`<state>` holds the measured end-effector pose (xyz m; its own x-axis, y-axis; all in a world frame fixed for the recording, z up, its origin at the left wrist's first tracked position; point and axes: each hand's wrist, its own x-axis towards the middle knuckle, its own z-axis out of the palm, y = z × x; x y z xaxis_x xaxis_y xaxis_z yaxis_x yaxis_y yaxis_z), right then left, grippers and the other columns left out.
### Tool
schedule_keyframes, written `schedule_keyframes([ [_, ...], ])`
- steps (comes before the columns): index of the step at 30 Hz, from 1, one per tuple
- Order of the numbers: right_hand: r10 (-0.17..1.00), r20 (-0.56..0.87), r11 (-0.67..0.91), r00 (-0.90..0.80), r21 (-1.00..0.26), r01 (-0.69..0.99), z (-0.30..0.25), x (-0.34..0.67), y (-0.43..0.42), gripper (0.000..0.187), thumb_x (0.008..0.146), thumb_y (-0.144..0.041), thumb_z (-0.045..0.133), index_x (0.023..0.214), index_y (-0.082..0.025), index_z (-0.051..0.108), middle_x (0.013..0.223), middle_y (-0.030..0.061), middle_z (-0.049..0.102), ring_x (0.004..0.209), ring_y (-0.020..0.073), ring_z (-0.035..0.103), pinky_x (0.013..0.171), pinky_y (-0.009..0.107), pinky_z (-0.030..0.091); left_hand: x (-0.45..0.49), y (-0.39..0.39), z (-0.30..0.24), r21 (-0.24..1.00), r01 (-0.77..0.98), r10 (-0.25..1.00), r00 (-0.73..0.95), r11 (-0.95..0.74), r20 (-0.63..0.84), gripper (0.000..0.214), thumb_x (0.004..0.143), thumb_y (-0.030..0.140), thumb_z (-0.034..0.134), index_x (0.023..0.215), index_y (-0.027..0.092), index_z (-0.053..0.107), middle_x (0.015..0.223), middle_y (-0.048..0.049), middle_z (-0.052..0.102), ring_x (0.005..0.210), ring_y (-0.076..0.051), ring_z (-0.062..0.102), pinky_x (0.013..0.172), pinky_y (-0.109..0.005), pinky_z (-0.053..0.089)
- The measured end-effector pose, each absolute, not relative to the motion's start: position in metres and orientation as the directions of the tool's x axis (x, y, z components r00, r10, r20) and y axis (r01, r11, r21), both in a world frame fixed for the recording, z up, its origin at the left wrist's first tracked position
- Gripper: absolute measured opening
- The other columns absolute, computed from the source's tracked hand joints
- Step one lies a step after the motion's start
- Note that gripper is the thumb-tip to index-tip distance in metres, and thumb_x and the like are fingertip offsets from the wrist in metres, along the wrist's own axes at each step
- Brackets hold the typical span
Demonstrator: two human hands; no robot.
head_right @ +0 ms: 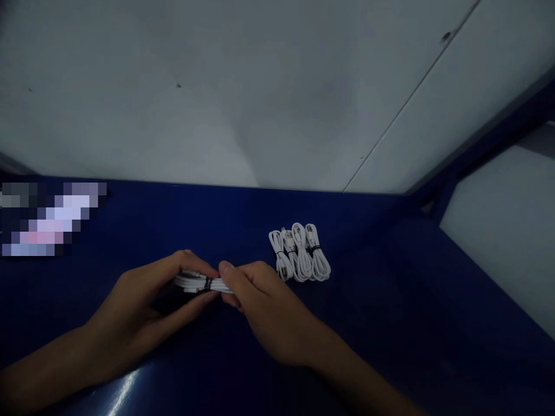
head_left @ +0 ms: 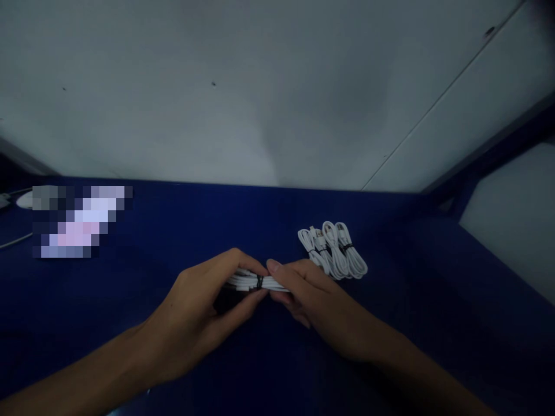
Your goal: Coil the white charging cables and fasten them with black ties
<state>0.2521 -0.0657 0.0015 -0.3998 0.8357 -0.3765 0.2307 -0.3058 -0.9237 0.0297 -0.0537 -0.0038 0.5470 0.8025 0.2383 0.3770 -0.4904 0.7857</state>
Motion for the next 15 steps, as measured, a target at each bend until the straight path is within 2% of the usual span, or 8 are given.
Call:
schedule_keyframes([
  [11,0.825,-0.389,-0.317,-0.409,-0.919,0.235,0.0014,0.252,-0.0642,0.06,0.112,-0.065,0.044,0.07,-0.022,0.042,0.064,-0.0056,0.035,0.058,0.0127,0.029,0.055,0.029,0.026,0.0299,-0.0537,-0.0029,0.777,0.391,0.805,0.544,-0.493,0.237,0.016,0.106,0.022,0.067,0.119,0.031,0.07,0.102,0.0037,0.079,0.084,-0.014,0.075,0.072,-0.024,0.057],
  [15,0.827,-0.388,-0.316,-0.407,-0.919,0.234,0.0012,0.2526,-0.0645,0.061,0.111,-0.067,0.044,0.07,-0.022,0.043,0.065,-0.0054,0.035,0.059,0.0131,0.029,0.055,0.029,0.025,0.03,-0.0541,-0.0038,0.773,0.404,0.81,0.538,-0.49,0.233,0.017,0.106,0.022,0.068,0.12,0.031,0.069,0.102,0.0033,0.079,0.084,-0.015,0.074,0.069,-0.024,0.056],
])
